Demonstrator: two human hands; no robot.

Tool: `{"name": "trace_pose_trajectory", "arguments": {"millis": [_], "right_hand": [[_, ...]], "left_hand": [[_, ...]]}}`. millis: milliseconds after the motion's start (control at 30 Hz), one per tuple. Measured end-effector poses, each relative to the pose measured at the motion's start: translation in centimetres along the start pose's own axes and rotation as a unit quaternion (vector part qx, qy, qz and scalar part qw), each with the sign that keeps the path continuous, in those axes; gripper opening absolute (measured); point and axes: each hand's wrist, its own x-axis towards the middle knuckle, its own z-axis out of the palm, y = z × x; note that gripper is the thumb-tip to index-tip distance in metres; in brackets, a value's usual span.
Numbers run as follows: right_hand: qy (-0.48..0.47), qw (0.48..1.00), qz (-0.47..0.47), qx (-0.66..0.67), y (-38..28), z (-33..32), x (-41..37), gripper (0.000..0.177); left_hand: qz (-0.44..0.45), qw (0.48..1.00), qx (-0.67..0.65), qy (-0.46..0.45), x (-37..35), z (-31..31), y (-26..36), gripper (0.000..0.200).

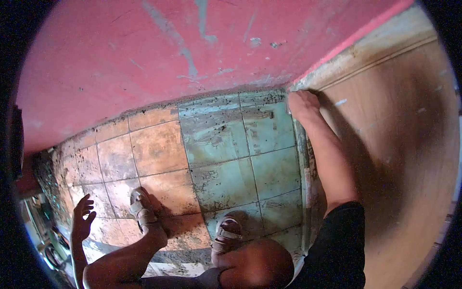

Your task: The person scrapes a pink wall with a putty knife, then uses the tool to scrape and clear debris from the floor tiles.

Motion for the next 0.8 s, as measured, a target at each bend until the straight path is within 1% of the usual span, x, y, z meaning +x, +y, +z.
{"name": "trace_pose_trajectory", "arguments": {"millis": [33,67,100,133,167,200,267,300,400,433,500,533,567,667,700,800], "right_hand": [[0.000,1.000,0.006,-0.011,-0.9,-1.0,0.2,0.034],[0.009,1.000,0.008,-0.014,-0.8,-0.4,1.6,0.034],[0.018,1.000,0.009,-0.016,-0.2,1.4,3.8,0.034],[0.025,0.999,0.010,-0.017,-1.0,1.2,4.6,0.034],[-0.001,0.999,0.038,-0.013,-1.5,0.8,5.3,0.032],[0.004,0.999,0.037,-0.035,-2.2,0.6,6.1,0.033],[0.006,0.996,0.037,-0.078,-2.8,1.1,7.5,0.034],[0.011,0.997,0.053,-0.056,-3.5,0.6,7.7,0.033],[-0.008,0.999,0.030,-0.035,-5.5,-0.5,7.7,0.031],[-0.028,0.998,0.008,-0.049,-6.1,-0.6,7.5,0.033],[-0.039,0.996,-0.019,-0.080,-7.2,-1.0,6.6,0.029],[-0.047,0.994,-0.032,-0.098,-8.3,-1.8,5.4,0.028],[-0.045,0.994,-0.038,-0.088,-8.7,-3.0,4.0,0.027],[-0.062,0.994,-0.009,-0.087,-8.3,-5.2,3.4,0.030],[-0.005,0.996,-0.006,-0.087,-7.1,-3.8,4.6,0.028],[0.023,0.997,0.049,-0.054,-5.8,-0.6,7.4,0.031]], "left_hand": [[0.002,1.000,0.012,-0.010,-0.4,1.1,1.6,0.073],[0.014,0.999,0.037,-0.023,-0.7,2.1,2.6,0.073],[0.023,0.999,0.023,-0.033,-0.7,3.3,2.5,0.073],[0.032,0.999,0.010,-0.043,-0.6,4.5,2.2,0.072],[0.013,0.998,-0.031,-0.044,-0.4,5.8,2.2,0.072],[0.008,0.998,-0.038,-0.046,-0.1,6.9,2.4,0.072],[0.031,0.998,-0.020,-0.054,0.3,8.7,3.1,0.071],[0.044,0.997,-0.008,-0.056,0.1,9.5,3.3,0.070],[0.042,0.993,-0.041,-0.105,-0.5,10.1,3.3,0.068],[0.048,0.993,-0.036,-0.103,-0.5,10.2,3.0,0.068],[0.057,0.994,-0.019,-0.086,-0.2,9.7,2.9,0.067],[0.060,0.995,-0.013,-0.080,-0.2,9.6,2.9,0.066],[0.056,0.996,-0.026,-0.067,-0.2,9.5,3.1,0.065],[0.063,0.996,-0.020,-0.064,0.1,9.5,2.8,0.064],[0.070,0.995,-0.014,-0.064,0.1,9.5,2.8,0.065],[0.073,0.994,-0.023,-0.077,0.2,9.7,2.9,0.065]]}}
